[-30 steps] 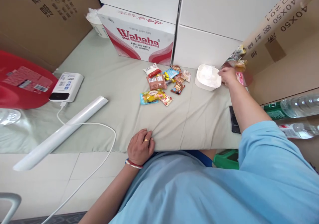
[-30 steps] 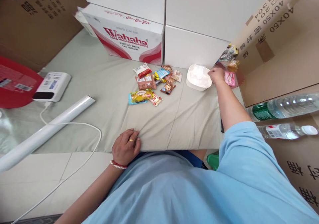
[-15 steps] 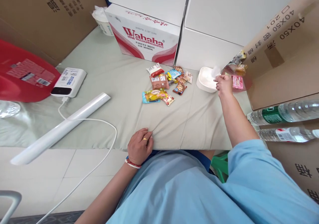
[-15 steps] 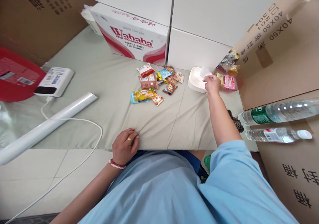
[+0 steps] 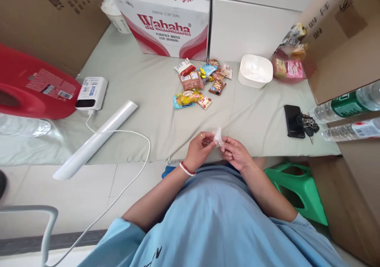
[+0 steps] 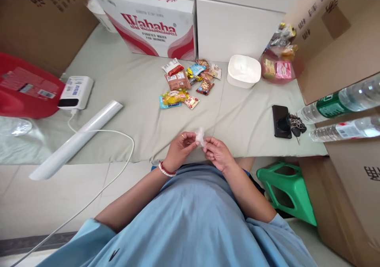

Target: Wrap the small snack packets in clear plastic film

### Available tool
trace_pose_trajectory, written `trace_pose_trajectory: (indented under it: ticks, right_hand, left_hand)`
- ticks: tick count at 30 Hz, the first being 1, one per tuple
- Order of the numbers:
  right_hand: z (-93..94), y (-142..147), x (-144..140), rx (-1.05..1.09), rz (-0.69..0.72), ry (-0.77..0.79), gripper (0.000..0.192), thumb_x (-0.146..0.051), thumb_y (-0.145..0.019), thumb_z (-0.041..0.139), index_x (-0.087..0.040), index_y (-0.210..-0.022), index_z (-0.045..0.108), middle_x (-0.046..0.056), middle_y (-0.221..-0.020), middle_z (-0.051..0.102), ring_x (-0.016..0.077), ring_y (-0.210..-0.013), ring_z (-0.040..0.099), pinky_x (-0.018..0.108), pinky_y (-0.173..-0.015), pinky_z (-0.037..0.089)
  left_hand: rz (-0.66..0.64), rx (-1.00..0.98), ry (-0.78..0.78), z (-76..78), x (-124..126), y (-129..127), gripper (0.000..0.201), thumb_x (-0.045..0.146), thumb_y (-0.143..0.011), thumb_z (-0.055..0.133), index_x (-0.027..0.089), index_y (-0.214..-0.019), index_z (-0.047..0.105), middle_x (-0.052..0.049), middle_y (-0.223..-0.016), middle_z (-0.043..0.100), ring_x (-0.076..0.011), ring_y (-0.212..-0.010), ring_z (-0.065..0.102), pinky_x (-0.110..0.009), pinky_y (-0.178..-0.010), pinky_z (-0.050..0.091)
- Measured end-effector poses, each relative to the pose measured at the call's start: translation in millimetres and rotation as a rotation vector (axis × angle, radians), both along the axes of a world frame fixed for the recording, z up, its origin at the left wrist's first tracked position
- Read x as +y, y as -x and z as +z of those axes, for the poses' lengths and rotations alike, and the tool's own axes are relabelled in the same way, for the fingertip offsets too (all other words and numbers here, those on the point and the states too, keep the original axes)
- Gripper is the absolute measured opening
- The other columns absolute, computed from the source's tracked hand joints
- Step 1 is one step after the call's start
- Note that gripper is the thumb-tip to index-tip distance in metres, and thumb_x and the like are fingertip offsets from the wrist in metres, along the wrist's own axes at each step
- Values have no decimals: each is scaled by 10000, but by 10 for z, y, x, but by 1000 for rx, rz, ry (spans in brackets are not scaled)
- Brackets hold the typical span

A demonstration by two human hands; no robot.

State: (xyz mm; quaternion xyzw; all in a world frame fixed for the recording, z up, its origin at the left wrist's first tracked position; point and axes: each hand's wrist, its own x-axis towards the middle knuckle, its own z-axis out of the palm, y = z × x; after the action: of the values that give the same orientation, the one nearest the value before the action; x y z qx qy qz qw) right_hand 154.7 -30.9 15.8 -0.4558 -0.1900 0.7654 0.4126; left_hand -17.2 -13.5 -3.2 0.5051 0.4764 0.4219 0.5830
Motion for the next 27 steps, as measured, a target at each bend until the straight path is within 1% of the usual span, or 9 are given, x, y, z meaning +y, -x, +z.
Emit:
trace_pose_trajectory:
  ticks: [2, 5, 7, 10, 12, 16, 21, 24, 27]
  right_hand:
    - [-17, -88, -49, -21, -79, -29, 335, -353, -689, 906, -196, -819, 640, -59, -606, 548, 14, -428, 259, 153, -407, 206]
    - [-16, -240, -94, -28, -200, -56, 347, -330, -666, 918, -197, -829, 642, -58, -600, 539, 17, -431, 259, 148, -405, 206]
    - [3, -274, -117, 4, -236, -51, 357, -312, -655, 923, -195, -850, 648, -54, -606, 539, 17, -435, 263, 145, -403, 199]
    - [48, -201, -132, 63, -189, -25, 354, -303, -668, 917, -196, -874, 650, -59, -609, 532, 10, -437, 254, 138, -410, 204]
    - [75, -120, -127, 82, -120, -11, 352, -312, -679, 914, -195, -872, 645, -65, -601, 523, 8, -437, 245, 137, -415, 207]
    - [98, -70, -96, -24, -126, -71, 366, -356, -682, 918, -194, -864, 645, -67, -600, 533, 17, -447, 265, 147, -418, 215]
    - [104, -164, -110, -196, -213, -222, 334, -453, -758, 876, -219, -898, 683, -48, -677, 553, 45, -500, 365, 171, -449, 317]
    - [108, -149, -162, -184, -227, -316, 414, -570, -805, 812, -285, -1085, 703, 26, -1026, 661, 132, -836, 604, 226, -683, 539]
    - [94, -89, -223, -137, -97, -405, 723, -599, -725, 868, -356, -1351, 599, 57, -1436, 566, 230, -1267, 555, 352, -981, 559]
  left_hand:
    - [-16, -5, 76, -41, -30, 77, 274, 394, -792, 794, 177, -924, 691, -23, -805, 679, -140, -700, 630, -294, -686, 531]
    - [4, 3, 116, -41, -92, 213, 271, 410, -786, 794, 182, -867, 673, 2, -749, 656, -127, -660, 598, -284, -673, 501]
    - [47, 7, 105, -16, -128, 264, 328, 430, -784, 799, 183, -949, 659, -17, -861, 672, -121, -708, 607, -278, -699, 504]
    - [73, -43, 104, 24, -158, 261, 657, 459, -734, 853, 215, -1271, 564, -87, -1194, 650, -114, -796, 623, -255, -676, 501]
    - [28, -103, 165, 39, -161, 244, 756, 491, -698, 881, 213, -1316, 546, -86, -1160, 661, -114, -755, 611, -239, -605, 465]
    - [30, -139, 256, 56, -149, 282, 446, 518, -710, 875, 164, -870, 657, 33, -688, 593, -87, -606, 492, -232, -580, 390]
    - [61, -305, 295, 128, -163, 363, 412, 450, -671, 928, 179, -803, 648, 36, -751, 639, -93, -712, 546, -221, -699, 437]
    - [18, -496, 355, 195, -205, 347, 377, 409, -720, 909, 190, -815, 617, 24, -823, 664, -107, -769, 592, -239, -749, 482]
    - [-29, -585, 430, 239, -243, 326, 367, 372, -743, 900, 196, -834, 592, 12, -871, 678, -126, -789, 626, -266, -743, 517]
